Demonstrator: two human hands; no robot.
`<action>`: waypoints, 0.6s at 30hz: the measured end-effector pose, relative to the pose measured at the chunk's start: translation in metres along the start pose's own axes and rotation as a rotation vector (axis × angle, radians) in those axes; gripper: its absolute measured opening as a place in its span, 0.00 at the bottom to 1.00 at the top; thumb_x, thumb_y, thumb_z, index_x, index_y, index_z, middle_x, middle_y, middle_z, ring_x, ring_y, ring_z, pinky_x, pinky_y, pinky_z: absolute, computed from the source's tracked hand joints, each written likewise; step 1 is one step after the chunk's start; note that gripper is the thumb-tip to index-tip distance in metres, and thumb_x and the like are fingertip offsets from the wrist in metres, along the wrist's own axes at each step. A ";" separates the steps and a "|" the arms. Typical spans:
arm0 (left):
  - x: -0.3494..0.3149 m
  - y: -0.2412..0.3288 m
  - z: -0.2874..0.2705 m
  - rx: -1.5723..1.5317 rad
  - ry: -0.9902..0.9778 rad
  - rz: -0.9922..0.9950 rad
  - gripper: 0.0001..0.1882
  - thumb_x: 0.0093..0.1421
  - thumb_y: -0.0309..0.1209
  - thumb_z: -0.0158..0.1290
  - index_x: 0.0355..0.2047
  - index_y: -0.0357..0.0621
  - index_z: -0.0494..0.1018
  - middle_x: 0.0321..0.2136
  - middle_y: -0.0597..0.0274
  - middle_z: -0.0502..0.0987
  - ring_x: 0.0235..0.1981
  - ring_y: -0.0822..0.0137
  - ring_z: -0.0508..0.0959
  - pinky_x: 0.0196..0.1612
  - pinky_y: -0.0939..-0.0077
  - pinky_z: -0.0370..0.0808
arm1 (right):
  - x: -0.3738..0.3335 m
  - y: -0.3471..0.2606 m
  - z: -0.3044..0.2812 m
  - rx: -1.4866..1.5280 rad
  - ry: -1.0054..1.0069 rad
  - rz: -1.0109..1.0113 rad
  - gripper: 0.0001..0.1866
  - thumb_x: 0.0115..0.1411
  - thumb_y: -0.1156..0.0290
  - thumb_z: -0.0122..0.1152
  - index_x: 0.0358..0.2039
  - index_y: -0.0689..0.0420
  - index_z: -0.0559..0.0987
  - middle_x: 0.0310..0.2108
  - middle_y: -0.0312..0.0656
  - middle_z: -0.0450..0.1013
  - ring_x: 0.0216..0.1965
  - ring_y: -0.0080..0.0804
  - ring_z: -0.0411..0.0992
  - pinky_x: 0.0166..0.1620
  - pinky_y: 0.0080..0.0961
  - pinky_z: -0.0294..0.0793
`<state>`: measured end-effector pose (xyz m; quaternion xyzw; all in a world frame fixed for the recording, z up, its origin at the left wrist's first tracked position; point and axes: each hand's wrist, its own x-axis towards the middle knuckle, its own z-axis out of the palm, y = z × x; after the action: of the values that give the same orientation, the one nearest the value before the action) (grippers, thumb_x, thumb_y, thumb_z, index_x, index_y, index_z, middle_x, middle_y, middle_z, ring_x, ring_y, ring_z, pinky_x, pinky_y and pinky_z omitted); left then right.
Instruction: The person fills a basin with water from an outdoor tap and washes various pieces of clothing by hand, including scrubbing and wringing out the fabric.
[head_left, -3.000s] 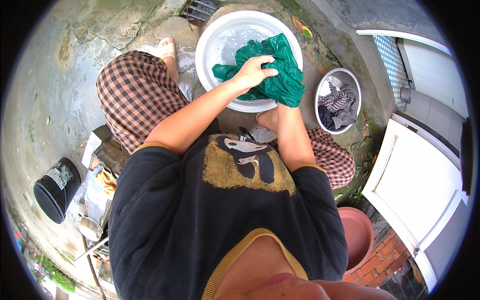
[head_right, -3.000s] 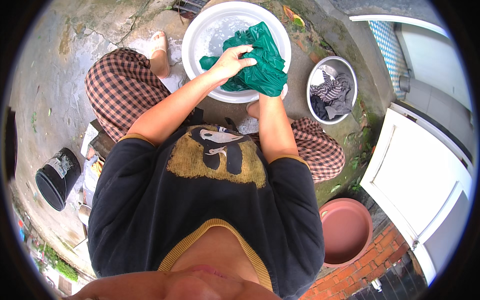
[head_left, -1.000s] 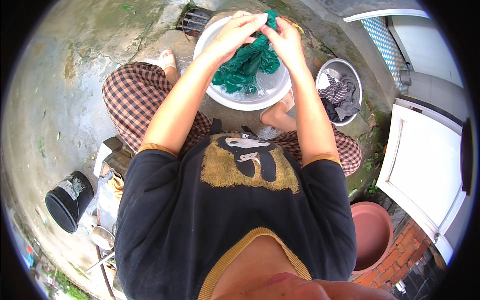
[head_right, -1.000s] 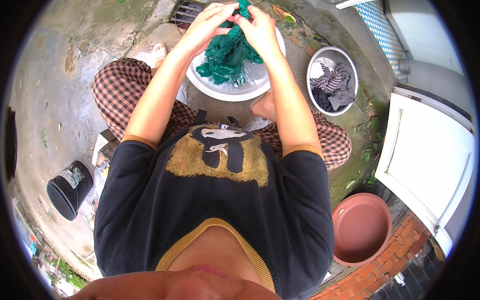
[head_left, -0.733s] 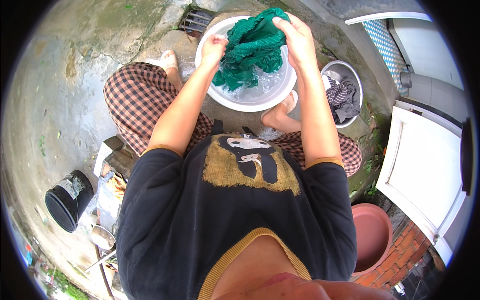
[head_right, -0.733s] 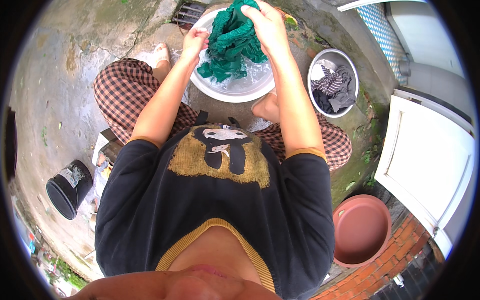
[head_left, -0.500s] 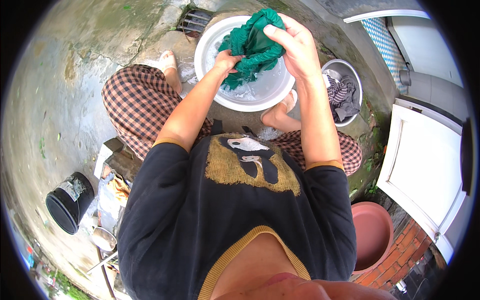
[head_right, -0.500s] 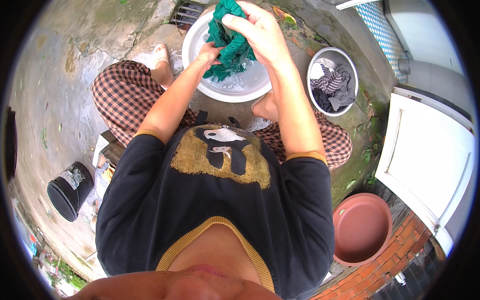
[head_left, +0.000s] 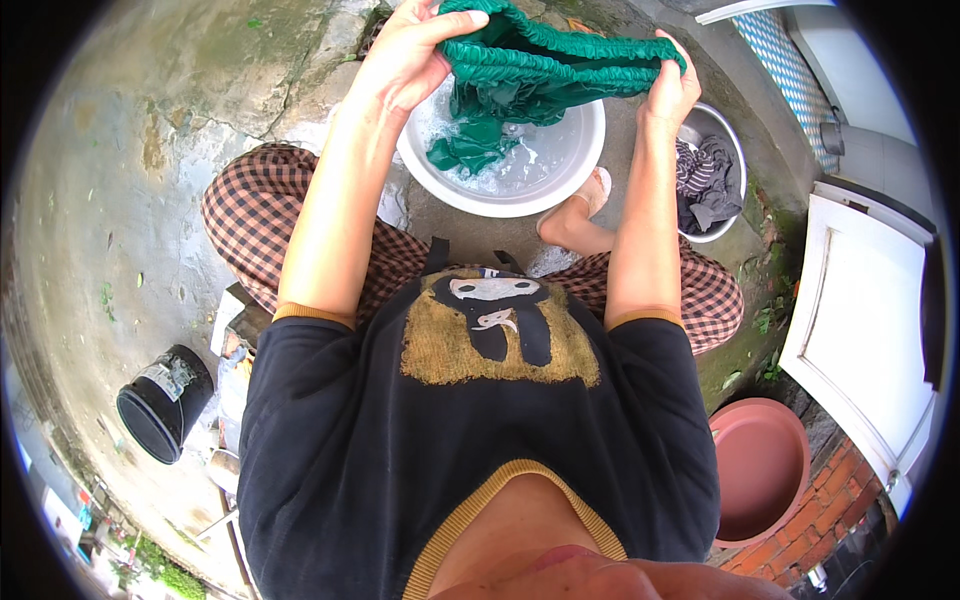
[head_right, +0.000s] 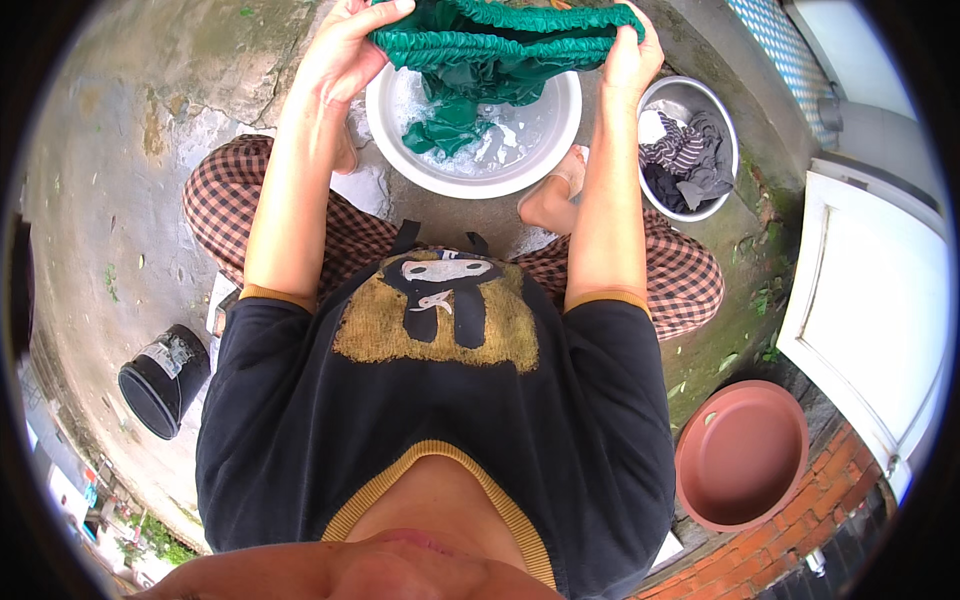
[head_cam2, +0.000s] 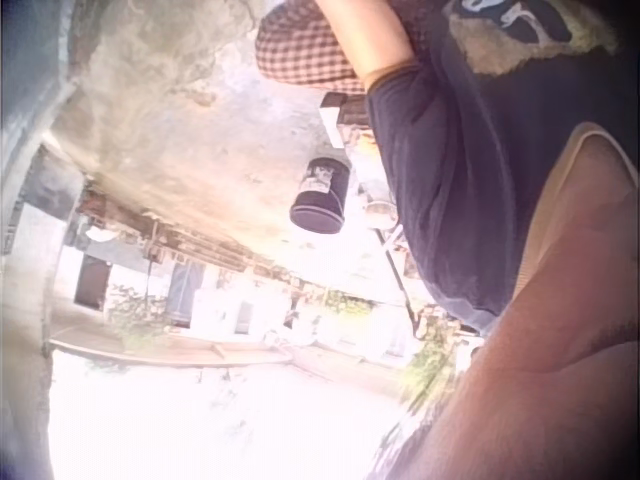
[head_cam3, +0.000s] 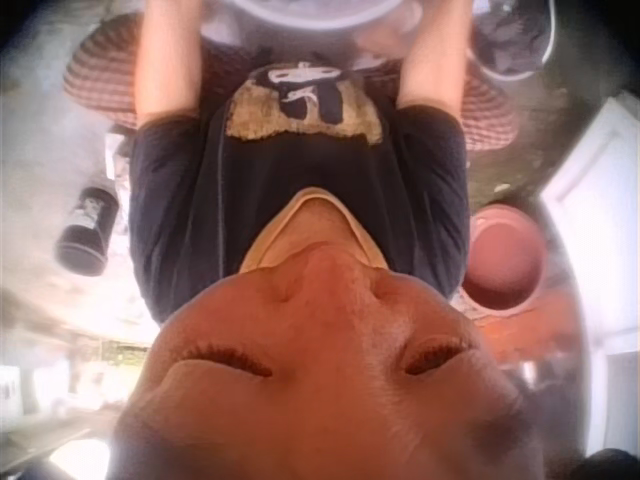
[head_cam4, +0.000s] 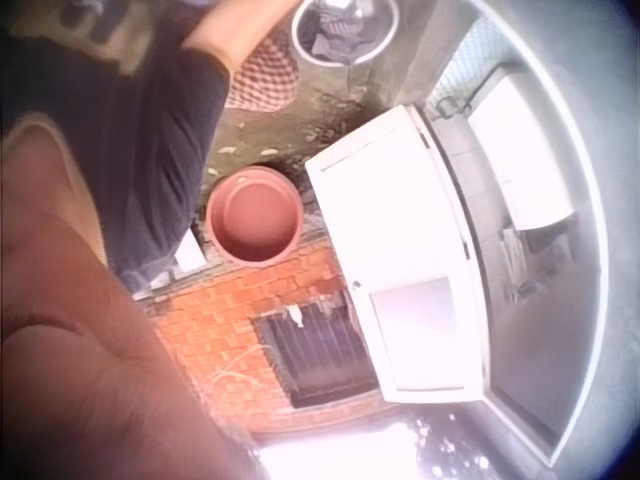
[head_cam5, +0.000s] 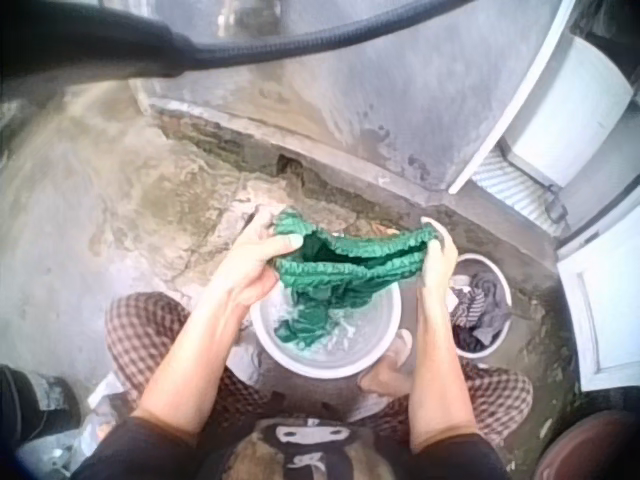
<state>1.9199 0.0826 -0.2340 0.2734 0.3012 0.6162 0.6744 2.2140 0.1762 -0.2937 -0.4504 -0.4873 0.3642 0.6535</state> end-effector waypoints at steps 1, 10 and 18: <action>-0.004 -0.003 0.009 0.005 -0.057 0.026 0.18 0.55 0.22 0.53 0.47 0.41 0.68 0.40 0.55 0.75 0.39 0.63 0.77 0.44 0.71 0.77 | -0.008 -0.013 0.015 0.047 0.035 -0.038 0.15 0.54 0.80 0.46 0.39 0.64 0.79 0.33 0.40 0.76 0.33 0.26 0.73 0.39 0.19 0.72; -0.045 -0.196 -0.120 1.860 0.167 -0.115 0.36 0.51 0.20 0.47 0.61 0.59 0.58 0.59 0.47 0.56 0.58 0.38 0.57 0.57 0.49 0.62 | -0.109 0.130 0.010 -0.950 -0.513 0.080 0.22 0.47 0.70 0.61 0.44 0.36 0.78 0.58 0.39 0.59 0.59 0.44 0.57 0.59 0.39 0.59; -0.044 -0.249 -0.110 2.085 -0.172 -0.408 0.38 0.57 0.26 0.45 0.63 0.80 0.47 0.67 0.64 0.33 0.64 0.33 0.37 0.54 0.22 0.44 | -0.136 0.154 0.031 -1.291 -0.934 0.007 0.34 0.53 0.63 0.59 0.59 0.22 0.60 0.68 0.36 0.35 0.66 0.60 0.35 0.61 0.66 0.41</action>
<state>2.0011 0.0154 -0.4888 0.7027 0.6714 -0.0921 0.2166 2.1431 0.1101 -0.4774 -0.5423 -0.8242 0.1631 -0.0094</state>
